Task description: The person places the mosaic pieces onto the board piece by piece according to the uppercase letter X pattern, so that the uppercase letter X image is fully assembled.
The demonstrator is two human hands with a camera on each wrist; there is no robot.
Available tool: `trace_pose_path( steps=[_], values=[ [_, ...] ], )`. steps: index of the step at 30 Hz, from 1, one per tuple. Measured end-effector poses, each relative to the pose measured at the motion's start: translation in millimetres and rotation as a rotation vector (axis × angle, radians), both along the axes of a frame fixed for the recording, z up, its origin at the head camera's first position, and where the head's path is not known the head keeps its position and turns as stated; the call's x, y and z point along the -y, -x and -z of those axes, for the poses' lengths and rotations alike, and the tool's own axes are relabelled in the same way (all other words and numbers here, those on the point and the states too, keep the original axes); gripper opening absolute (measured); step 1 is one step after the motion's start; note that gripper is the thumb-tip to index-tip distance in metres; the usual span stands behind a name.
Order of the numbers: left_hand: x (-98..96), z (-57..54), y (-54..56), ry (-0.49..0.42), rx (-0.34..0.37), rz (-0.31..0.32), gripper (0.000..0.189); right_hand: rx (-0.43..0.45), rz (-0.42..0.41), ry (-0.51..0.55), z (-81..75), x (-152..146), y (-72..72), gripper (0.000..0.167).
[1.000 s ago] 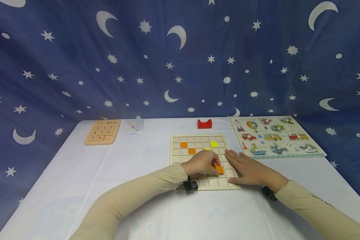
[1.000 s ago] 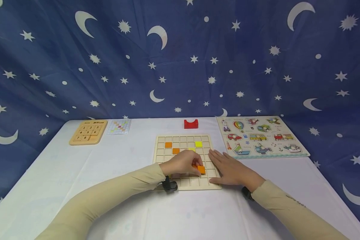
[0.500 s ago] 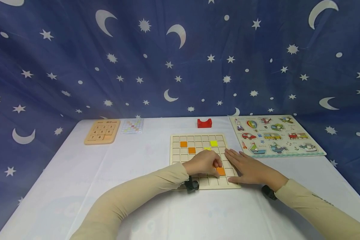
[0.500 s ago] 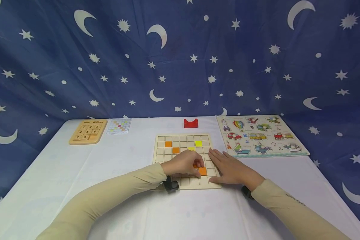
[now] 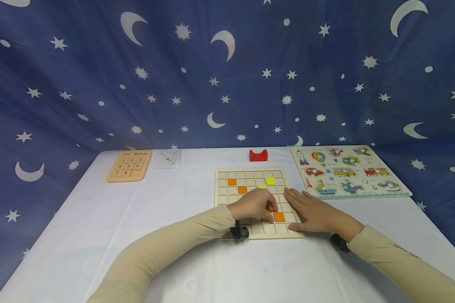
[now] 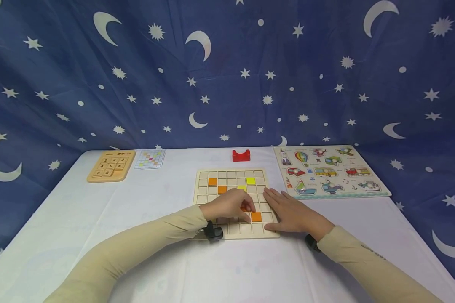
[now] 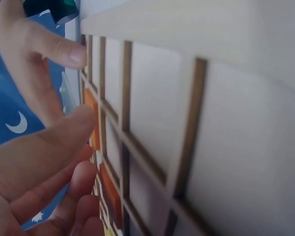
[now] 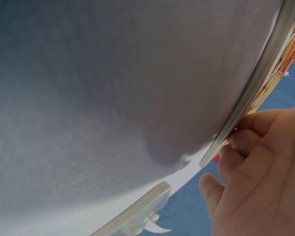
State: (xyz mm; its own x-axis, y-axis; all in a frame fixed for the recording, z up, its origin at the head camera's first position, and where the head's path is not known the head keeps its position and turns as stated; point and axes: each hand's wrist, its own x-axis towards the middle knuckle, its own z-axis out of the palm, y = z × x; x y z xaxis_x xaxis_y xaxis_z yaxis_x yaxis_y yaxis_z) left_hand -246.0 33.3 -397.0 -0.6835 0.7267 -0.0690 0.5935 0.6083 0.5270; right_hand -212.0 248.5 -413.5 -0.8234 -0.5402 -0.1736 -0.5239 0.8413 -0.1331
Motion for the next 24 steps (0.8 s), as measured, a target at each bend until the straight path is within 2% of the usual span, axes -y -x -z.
trace_pose_path(
  steps=[5,14,24],
  values=[
    [10.9,-0.3,4.2,-0.050,0.048,0.006,0.020,0.004,-0.001,0.005,0.3,1,-0.2,0.100],
    [46.7,-4.7,7.0,-0.133,0.119,-0.045,0.029,0.003,0.002,-0.009,0.6,2,1.0,0.100],
    [89.8,-7.4,4.7,-0.158,0.087,-0.105,0.032,-0.001,0.000,-0.003,4.3,3,0.1,0.100]
  ],
)
